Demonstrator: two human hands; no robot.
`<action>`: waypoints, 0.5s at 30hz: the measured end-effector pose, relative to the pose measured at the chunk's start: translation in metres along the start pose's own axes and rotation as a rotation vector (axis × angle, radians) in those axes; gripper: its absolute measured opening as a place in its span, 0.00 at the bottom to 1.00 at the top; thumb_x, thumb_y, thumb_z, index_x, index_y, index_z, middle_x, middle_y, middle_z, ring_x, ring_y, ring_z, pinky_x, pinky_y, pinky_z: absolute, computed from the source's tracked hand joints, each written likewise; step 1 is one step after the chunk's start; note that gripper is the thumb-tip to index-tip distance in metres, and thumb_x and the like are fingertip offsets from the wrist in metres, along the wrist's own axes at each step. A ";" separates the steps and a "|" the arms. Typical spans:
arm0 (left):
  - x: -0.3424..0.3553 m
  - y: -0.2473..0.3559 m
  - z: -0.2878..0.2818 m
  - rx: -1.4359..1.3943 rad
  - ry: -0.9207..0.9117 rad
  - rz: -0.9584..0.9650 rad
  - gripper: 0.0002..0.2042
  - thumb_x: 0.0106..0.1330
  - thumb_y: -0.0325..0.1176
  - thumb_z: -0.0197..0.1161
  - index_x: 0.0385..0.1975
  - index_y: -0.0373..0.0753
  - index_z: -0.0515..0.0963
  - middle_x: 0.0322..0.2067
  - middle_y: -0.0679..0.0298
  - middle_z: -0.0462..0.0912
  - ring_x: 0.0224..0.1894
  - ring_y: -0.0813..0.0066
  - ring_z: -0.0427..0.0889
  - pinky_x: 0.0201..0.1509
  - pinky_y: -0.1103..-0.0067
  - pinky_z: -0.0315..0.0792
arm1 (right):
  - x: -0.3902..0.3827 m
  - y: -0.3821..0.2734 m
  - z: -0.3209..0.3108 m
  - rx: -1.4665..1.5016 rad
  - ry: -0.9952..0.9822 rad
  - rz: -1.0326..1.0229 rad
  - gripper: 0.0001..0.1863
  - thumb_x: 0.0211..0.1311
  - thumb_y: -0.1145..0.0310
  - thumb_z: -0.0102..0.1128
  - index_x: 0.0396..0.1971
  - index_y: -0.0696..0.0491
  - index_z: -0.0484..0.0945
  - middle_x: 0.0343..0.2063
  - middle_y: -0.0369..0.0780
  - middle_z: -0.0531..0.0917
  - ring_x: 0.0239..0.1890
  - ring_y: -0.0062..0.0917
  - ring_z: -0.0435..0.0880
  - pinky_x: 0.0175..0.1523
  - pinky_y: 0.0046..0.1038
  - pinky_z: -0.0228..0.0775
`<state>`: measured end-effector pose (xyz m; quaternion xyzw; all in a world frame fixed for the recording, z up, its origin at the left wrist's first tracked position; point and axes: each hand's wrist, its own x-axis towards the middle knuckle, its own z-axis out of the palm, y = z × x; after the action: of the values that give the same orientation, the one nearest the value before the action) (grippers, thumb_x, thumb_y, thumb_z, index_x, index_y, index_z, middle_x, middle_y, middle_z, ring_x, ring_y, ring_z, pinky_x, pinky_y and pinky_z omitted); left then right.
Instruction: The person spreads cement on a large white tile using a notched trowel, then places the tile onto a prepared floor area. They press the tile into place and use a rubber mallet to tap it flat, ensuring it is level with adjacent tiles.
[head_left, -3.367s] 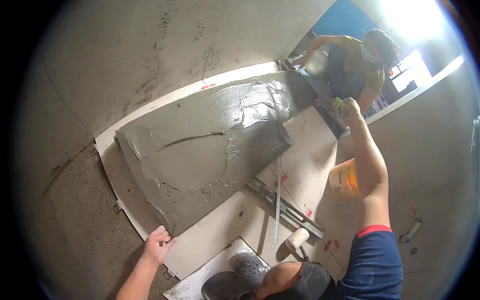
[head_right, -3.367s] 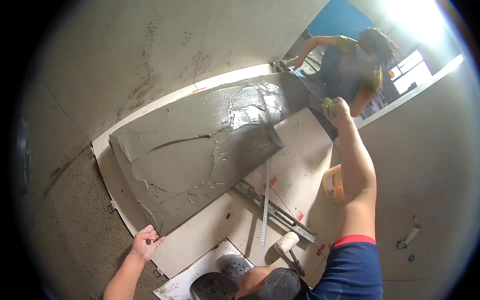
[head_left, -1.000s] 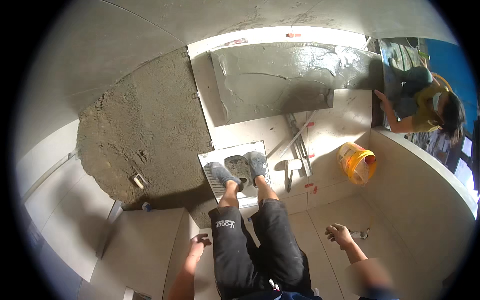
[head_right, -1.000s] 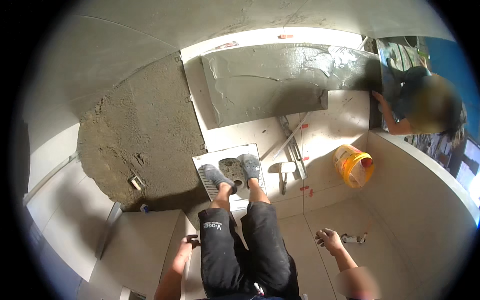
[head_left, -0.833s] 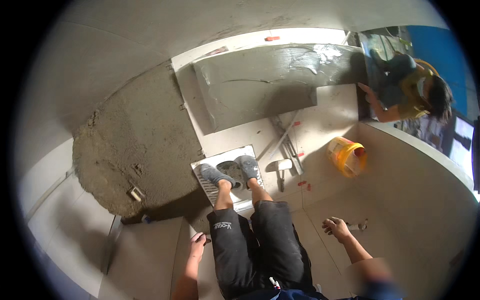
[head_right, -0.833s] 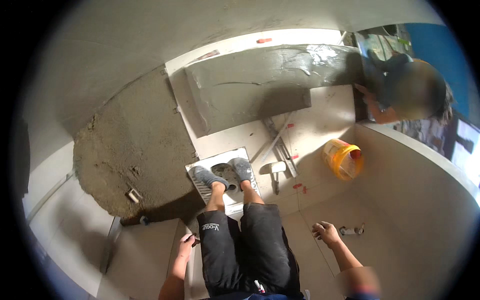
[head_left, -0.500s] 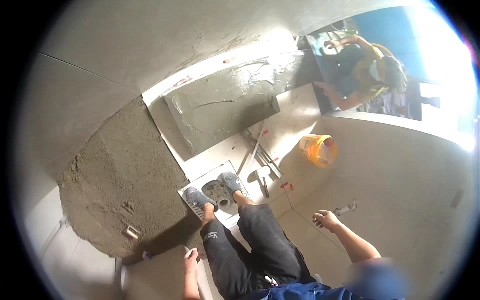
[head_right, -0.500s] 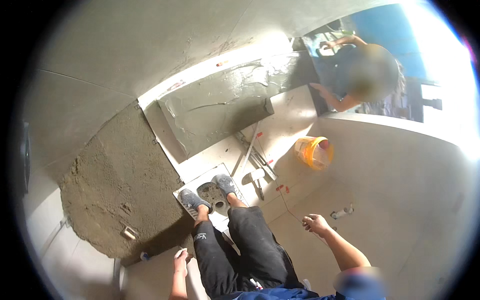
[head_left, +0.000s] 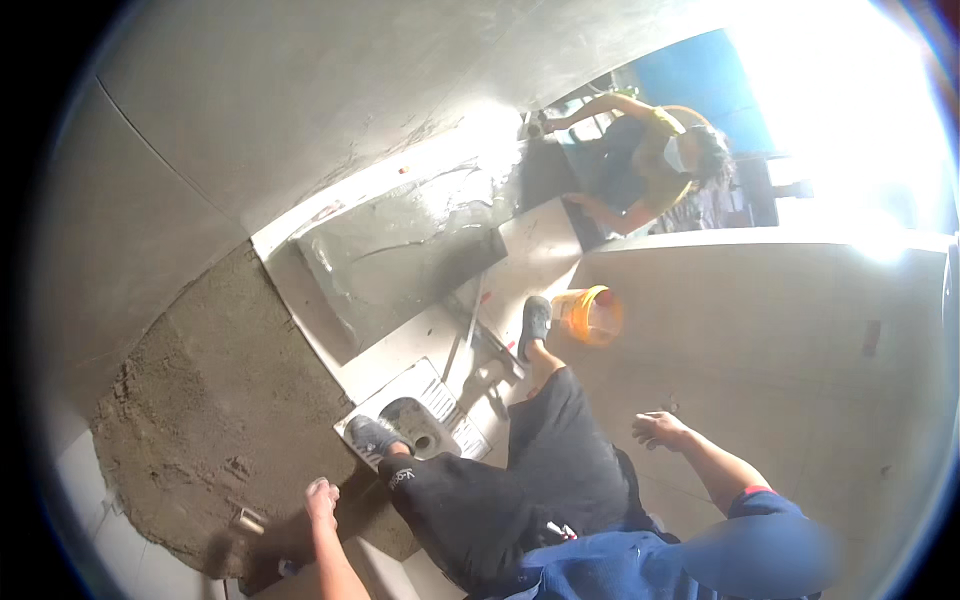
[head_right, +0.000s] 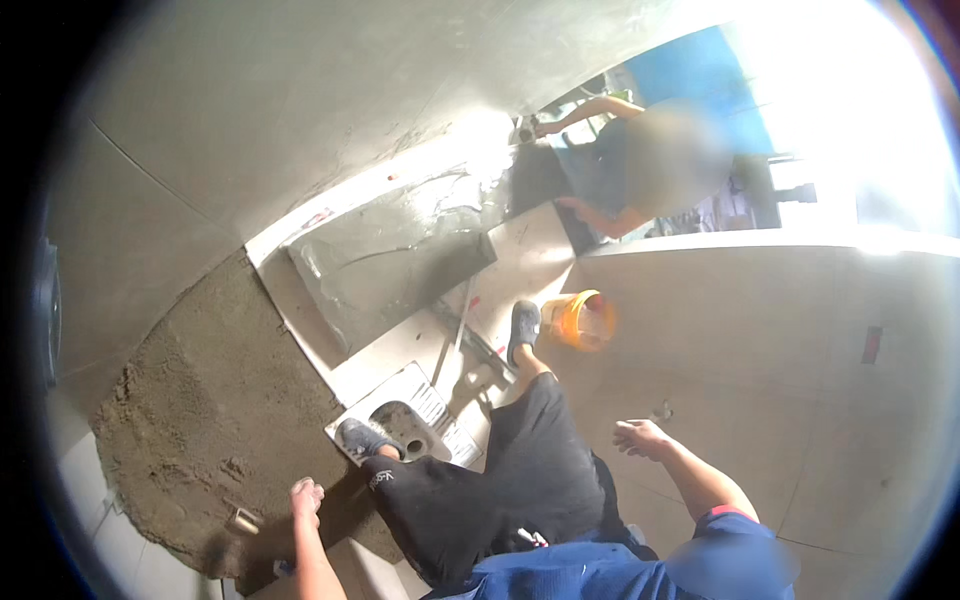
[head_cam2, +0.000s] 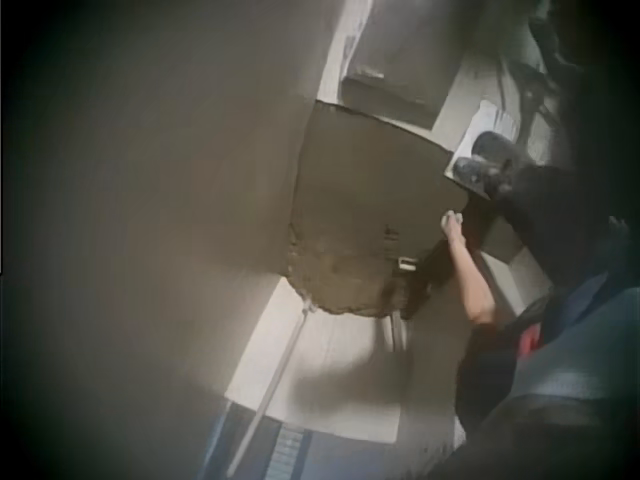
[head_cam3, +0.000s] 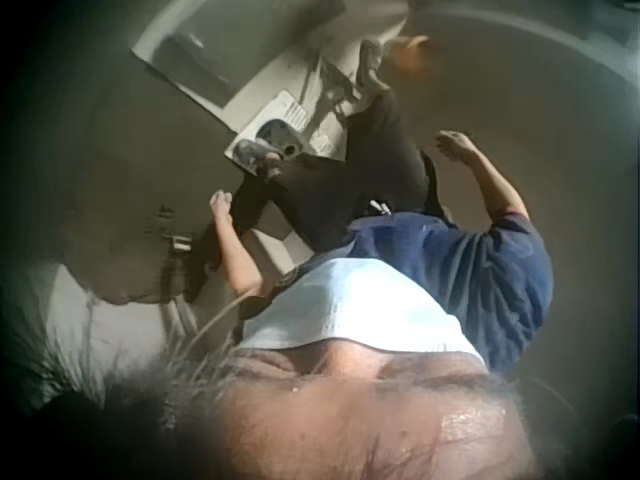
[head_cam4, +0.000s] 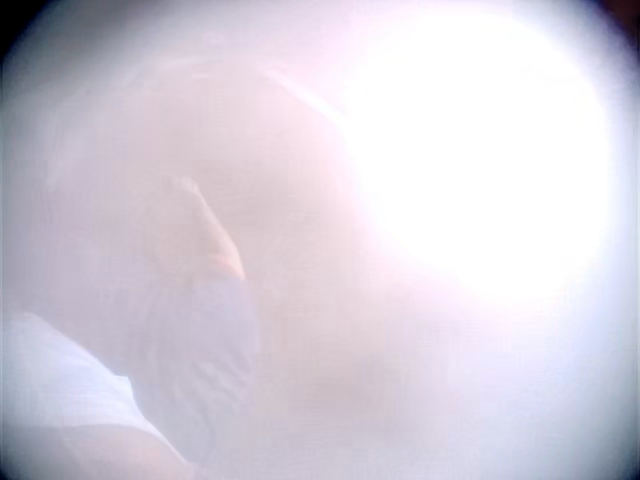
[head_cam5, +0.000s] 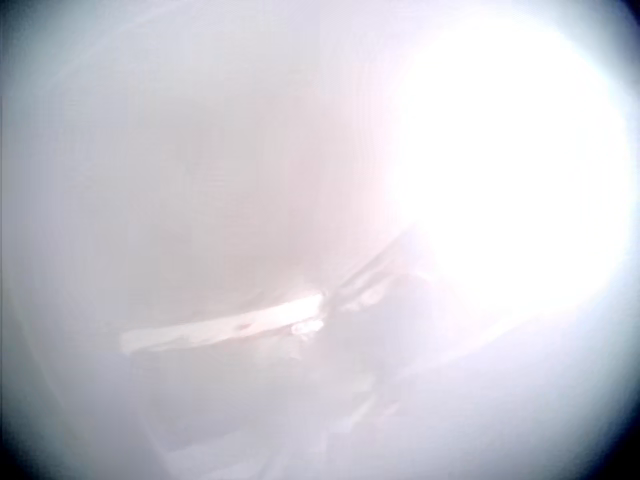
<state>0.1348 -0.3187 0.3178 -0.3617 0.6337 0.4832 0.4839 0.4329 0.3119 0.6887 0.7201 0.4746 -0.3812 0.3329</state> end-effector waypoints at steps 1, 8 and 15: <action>0.024 0.023 0.020 0.026 0.015 0.019 0.14 0.68 0.36 0.58 0.48 0.35 0.75 0.27 0.65 0.79 0.25 0.80 0.75 0.27 0.84 0.66 | 0.005 0.009 -0.025 0.103 0.004 -0.010 0.25 0.72 0.50 0.49 0.49 0.59 0.78 0.42 0.42 0.85 0.41 0.27 0.83 0.44 0.29 0.76; 0.118 0.156 0.183 -0.036 0.035 0.285 0.17 0.70 0.41 0.57 0.54 0.39 0.75 0.41 0.62 0.83 0.40 0.75 0.80 0.45 0.78 0.71 | 0.163 -0.100 -0.189 0.486 0.160 -0.108 0.34 0.69 0.42 0.50 0.55 0.61 0.73 0.44 0.48 0.83 0.46 0.39 0.83 0.53 0.41 0.76; 0.138 0.088 0.369 -0.301 0.113 0.147 0.16 0.69 0.41 0.62 0.45 0.34 0.79 0.38 0.62 0.84 0.36 0.75 0.81 0.41 0.80 0.74 | 0.488 -0.376 -0.183 0.637 -0.008 -0.389 0.35 0.72 0.45 0.45 0.59 0.64 0.67 0.56 0.51 0.75 0.55 0.38 0.78 0.58 0.37 0.73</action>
<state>0.1130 0.0613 0.1838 -0.4092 0.6051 0.5858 0.3511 0.2492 0.7991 0.3114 0.6824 0.4589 -0.5687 0.0155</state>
